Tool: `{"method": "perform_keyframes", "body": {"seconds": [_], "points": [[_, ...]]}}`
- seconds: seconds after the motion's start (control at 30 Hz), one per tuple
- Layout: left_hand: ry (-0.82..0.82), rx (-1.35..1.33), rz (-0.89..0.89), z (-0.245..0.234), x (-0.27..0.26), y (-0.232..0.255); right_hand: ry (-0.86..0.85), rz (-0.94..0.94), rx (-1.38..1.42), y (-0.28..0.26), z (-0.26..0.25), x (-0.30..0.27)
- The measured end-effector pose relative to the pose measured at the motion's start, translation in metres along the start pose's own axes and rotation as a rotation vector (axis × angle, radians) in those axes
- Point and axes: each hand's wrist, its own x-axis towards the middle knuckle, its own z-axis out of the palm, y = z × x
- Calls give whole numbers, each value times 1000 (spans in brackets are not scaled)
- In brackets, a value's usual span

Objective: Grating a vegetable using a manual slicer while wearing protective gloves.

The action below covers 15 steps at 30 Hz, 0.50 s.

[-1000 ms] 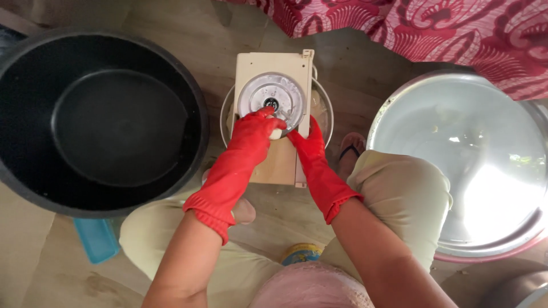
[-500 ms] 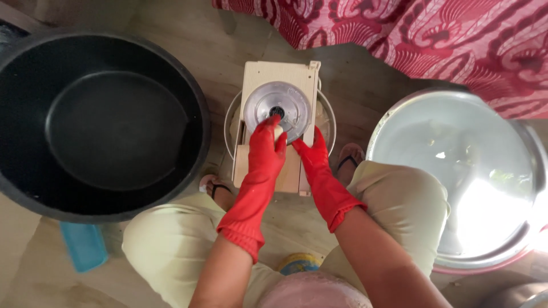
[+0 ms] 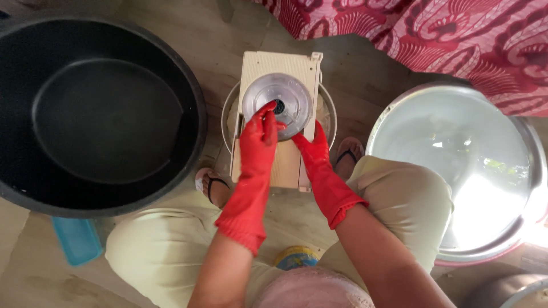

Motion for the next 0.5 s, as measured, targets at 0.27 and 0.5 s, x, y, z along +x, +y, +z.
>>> {"method": "perform_keyframes", "body": {"seconds": [0.27,0.5], "points": [[166,-47,90,13,-15,0,-19,-147,34,3,-1,-3],[195,-108,250,31,-21,-6,11,-35,-1,-4,-1,0]]}}
